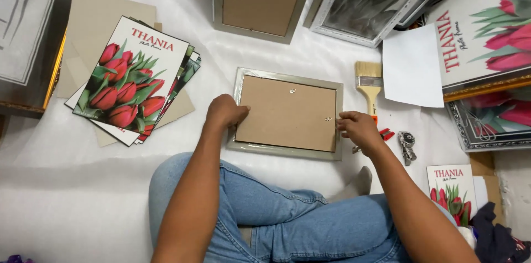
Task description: Assembling a picture frame by cleaning the glass, inserting the artwork, and securing the backing.
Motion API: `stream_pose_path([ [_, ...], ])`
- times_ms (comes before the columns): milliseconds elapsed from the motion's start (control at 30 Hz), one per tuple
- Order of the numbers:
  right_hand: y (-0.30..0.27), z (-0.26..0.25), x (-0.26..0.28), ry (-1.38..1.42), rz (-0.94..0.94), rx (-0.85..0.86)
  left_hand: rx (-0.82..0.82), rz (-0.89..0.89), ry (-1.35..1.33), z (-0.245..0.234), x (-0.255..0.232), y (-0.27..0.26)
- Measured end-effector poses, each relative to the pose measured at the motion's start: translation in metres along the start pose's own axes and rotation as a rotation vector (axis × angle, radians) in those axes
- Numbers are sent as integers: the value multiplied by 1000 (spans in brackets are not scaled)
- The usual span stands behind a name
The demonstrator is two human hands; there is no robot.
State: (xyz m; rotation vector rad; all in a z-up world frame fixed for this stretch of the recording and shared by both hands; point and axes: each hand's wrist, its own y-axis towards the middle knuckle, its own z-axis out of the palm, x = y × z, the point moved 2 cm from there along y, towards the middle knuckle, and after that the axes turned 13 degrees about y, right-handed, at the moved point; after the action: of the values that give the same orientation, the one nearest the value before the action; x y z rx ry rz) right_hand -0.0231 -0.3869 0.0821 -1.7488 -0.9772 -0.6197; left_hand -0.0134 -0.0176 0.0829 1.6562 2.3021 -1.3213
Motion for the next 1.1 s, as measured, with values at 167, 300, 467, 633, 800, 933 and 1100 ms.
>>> stream_pose_path([
  [167, 9, 4, -1, 78, 145, 1, 56, 14, -36, 10, 10, 11],
  [300, 20, 4, -6, 67, 169, 17, 100, 66, -288, 8, 1, -4],
  [467, 47, -13, -24, -55, 145, -17, 152, 99, -634, 13, 9, 13],
  [633, 37, -11, -10, -174, 117, -65, 99, 155, -754, -5, 34, 30],
  [800, 59, 0, -34, -513, -28, -56, -25, 182, -923, -24, 44, 24],
  [933, 76, -4, -53, -550, -37, -58, -16, 216, -1012, -18, 46, 39],
  [1100, 71, -22, -22, -322, -126, -147, 49, 274, -1108, 3, 42, 52],
])
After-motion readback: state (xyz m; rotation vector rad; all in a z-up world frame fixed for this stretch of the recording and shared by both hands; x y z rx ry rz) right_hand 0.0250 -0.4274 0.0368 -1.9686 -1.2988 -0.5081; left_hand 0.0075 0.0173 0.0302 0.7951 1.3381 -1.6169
